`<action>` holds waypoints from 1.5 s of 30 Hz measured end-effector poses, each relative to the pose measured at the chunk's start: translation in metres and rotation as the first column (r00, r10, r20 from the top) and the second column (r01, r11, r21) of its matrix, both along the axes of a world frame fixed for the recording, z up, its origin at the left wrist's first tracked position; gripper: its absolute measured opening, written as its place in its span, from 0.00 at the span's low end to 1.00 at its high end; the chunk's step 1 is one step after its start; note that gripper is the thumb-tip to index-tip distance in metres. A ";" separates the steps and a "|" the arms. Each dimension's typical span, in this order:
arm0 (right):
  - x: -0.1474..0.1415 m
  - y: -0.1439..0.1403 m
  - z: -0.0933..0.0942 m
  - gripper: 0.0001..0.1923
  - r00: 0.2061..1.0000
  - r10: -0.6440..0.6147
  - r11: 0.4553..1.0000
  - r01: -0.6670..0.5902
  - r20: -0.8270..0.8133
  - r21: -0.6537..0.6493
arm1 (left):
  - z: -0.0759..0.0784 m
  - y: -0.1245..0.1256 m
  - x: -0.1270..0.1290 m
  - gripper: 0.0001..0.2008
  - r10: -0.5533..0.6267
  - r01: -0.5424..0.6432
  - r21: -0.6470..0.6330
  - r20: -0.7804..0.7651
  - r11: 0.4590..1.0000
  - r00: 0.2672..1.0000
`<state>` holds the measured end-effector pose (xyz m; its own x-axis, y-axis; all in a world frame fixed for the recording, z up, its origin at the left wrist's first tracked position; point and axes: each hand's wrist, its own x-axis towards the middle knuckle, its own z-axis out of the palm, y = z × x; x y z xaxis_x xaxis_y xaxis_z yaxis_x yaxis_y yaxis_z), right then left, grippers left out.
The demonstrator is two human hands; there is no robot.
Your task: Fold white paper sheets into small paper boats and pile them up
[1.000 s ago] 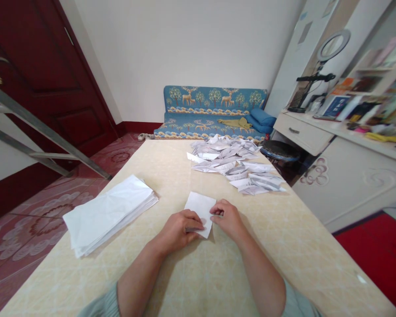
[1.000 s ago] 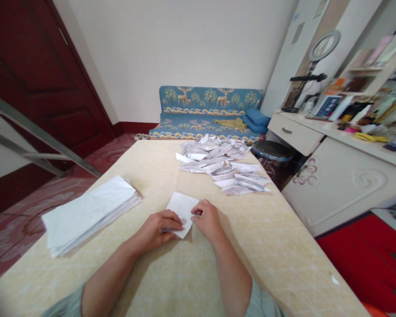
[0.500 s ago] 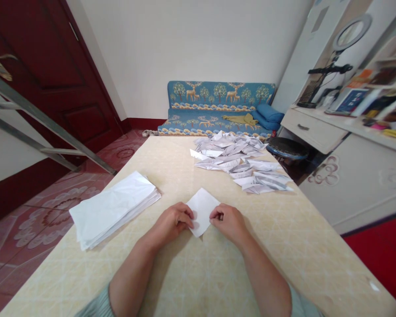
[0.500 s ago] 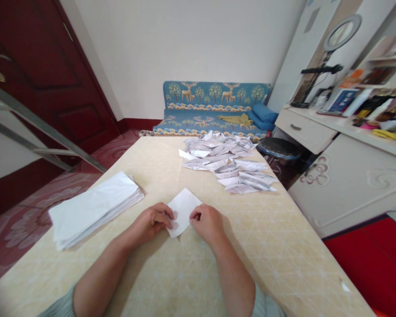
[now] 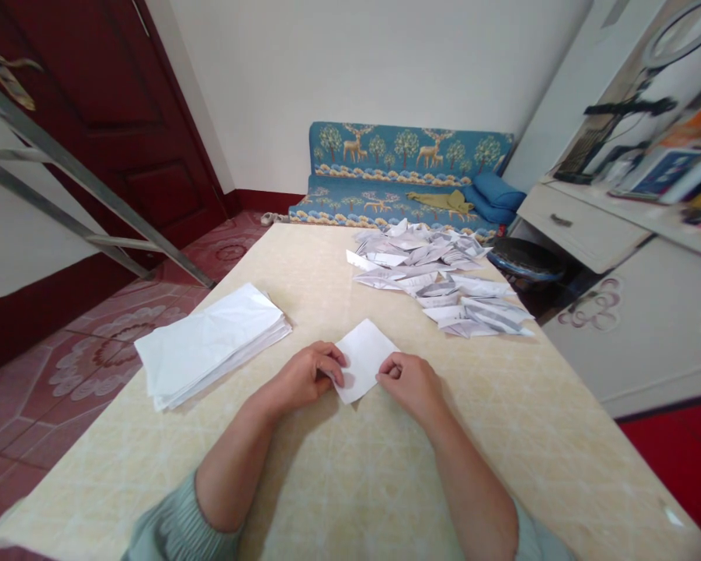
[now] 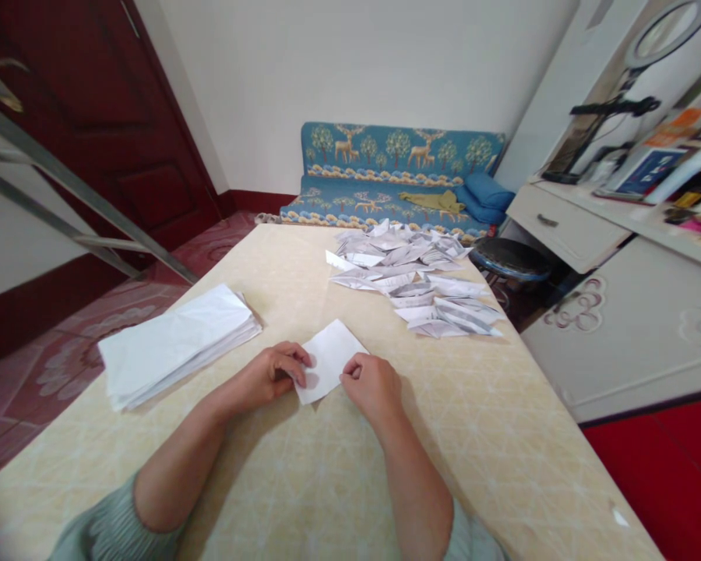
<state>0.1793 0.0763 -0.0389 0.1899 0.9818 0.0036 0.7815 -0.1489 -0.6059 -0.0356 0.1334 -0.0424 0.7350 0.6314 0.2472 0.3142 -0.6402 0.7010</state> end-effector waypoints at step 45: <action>-0.005 -0.001 -0.001 0.02 0.994 -0.033 0.999 0.036 0.102 -0.023 | -0.012 -0.001 0.013 0.17 0.205 -0.195 -0.161 0.050 0.968 0.977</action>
<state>0.1746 0.0757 -0.0400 0.2237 0.9747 0.0003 0.8327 -0.1910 -0.5197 -0.0229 0.1322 -0.0543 0.5753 0.7981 0.1791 0.3744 -0.4516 0.8099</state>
